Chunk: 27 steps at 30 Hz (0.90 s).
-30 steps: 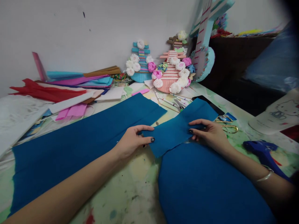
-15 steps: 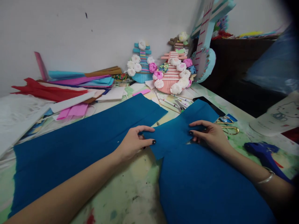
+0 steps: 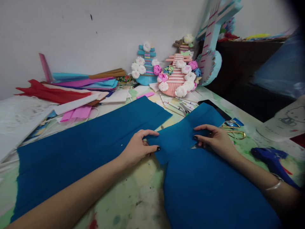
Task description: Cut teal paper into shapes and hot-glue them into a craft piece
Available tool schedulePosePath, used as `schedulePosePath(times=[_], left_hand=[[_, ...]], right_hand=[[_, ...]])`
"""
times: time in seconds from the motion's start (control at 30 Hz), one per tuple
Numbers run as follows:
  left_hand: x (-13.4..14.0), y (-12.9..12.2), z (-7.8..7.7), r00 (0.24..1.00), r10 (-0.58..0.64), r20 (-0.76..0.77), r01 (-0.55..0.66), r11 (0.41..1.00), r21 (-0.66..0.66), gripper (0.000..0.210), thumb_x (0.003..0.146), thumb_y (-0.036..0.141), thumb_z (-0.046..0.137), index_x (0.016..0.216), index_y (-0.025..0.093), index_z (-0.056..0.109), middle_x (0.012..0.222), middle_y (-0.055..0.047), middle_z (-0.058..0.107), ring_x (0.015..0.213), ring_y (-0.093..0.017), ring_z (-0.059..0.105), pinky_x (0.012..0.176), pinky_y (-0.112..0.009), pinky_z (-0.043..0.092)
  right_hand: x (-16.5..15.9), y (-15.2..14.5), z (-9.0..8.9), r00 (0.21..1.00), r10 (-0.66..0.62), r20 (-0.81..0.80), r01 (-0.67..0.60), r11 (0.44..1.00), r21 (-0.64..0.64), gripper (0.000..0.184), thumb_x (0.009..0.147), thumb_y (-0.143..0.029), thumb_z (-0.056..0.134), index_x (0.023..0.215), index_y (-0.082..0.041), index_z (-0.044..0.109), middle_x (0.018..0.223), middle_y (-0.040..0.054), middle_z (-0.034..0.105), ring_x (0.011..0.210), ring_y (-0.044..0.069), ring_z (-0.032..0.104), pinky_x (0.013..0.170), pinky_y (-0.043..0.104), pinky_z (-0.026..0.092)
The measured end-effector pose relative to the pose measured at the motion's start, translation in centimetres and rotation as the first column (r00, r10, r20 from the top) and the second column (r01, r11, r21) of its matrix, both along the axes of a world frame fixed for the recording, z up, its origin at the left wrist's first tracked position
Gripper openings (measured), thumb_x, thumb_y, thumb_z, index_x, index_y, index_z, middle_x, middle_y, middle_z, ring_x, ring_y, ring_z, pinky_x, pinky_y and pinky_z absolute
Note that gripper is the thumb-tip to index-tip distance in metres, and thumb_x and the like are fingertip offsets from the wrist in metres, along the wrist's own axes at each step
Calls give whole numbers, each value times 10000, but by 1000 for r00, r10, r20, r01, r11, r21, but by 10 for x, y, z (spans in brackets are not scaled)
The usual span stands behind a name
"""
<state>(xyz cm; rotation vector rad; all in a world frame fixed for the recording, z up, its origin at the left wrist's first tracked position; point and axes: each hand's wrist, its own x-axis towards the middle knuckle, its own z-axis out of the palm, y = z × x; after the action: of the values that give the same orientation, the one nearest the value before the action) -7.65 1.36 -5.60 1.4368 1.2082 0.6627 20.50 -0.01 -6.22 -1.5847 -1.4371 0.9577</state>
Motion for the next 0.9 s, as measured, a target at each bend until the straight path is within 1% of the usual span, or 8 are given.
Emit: schedulePosePath(times=[0.27, 0.37, 0.43, 0.5, 0.7, 0.8, 0.83, 0.9], left_hand=[[-2, -2, -3, 1000, -9, -8, 9, 1000, 6, 502, 682, 261, 741, 1154, 183, 588, 644, 12, 572, 489, -109, 515, 492, -238, 380], [-3, -2, -8, 1000, -9, -25, 11, 997, 80, 483, 678, 271, 744, 1139, 223, 612, 897, -49, 623, 536, -84, 494, 506, -226, 391], [-4, -1, -11, 999, -15, -42, 20, 992, 124, 458, 683, 287, 738, 1125, 251, 625, 1126, -79, 569, 582, -75, 495, 525, -225, 412], [-4, -1, -13, 998, -22, -64, 31, 988, 154, 429, 693, 294, 728, 1110, 268, 634, 1233, -80, 498, 617, -74, 495, 544, -230, 431], [-4, -2, -13, 984, -13, -180, 59, 966, 253, 319, 706, 266, 710, 1024, 266, 681, 1050, -48, 463, 600, -72, 450, 576, -260, 442], [-5, -4, -6, 980, 32, -199, 60, 895, 442, 203, 759, 219, 650, 955, 239, 701, 1002, -54, 479, 624, -95, 467, 606, -278, 446], [-5, -5, -3, 982, 12, -190, 92, 843, 530, 176, 800, 212, 605, 945, 233, 702, 1004, -64, 509, 690, -124, 514, 655, -294, 461], [-4, -6, 3, 967, -129, -219, 246, 698, 673, 222, 878, 220, 513, 1015, 235, 687, 1069, -88, 584, 958, -199, 571, 854, -348, 454]], right_hand=[[1, 1, -2, 1000, -8, 22, 8, 1000, 6, 442, 659, -417, 732, 1000, -161, 618, 502, 5, 615, 399, 119, 533, 366, 221, 406], [2, 2, -4, 999, -3, 35, 3, 1000, 12, 449, 657, -414, 732, 1008, -159, 617, 502, 4, 617, 411, 124, 539, 378, 226, 410], [3, 2, -5, 999, 9, 47, -10, 1000, 23, 443, 662, -412, 728, 1008, -157, 618, 506, 6, 622, 419, 128, 545, 390, 229, 416], [4, 2, -5, 998, 19, 61, -20, 999, 26, 433, 668, -410, 725, 1004, -157, 620, 507, 7, 625, 423, 130, 549, 400, 232, 422], [2, 2, -3, 995, 12, 96, -13, 1000, 5, 436, 667, -409, 727, 1007, -159, 616, 508, 7, 630, 424, 131, 549, 408, 233, 422], [2, 2, -2, 995, 16, 97, -17, 1000, 4, 425, 678, -409, 718, 1011, -168, 613, 511, 3, 631, 424, 126, 544, 404, 227, 412], [1, 2, -2, 996, 15, 91, -15, 1000, 3, 422, 677, -409, 719, 1007, -169, 613, 509, 2, 630, 422, 125, 543, 401, 225, 407], [1, 2, -2, 997, 10, 76, -10, 1000, -2, 418, 667, -406, 726, 993, -170, 612, 499, 0, 626, 419, 125, 544, 396, 221, 400]])
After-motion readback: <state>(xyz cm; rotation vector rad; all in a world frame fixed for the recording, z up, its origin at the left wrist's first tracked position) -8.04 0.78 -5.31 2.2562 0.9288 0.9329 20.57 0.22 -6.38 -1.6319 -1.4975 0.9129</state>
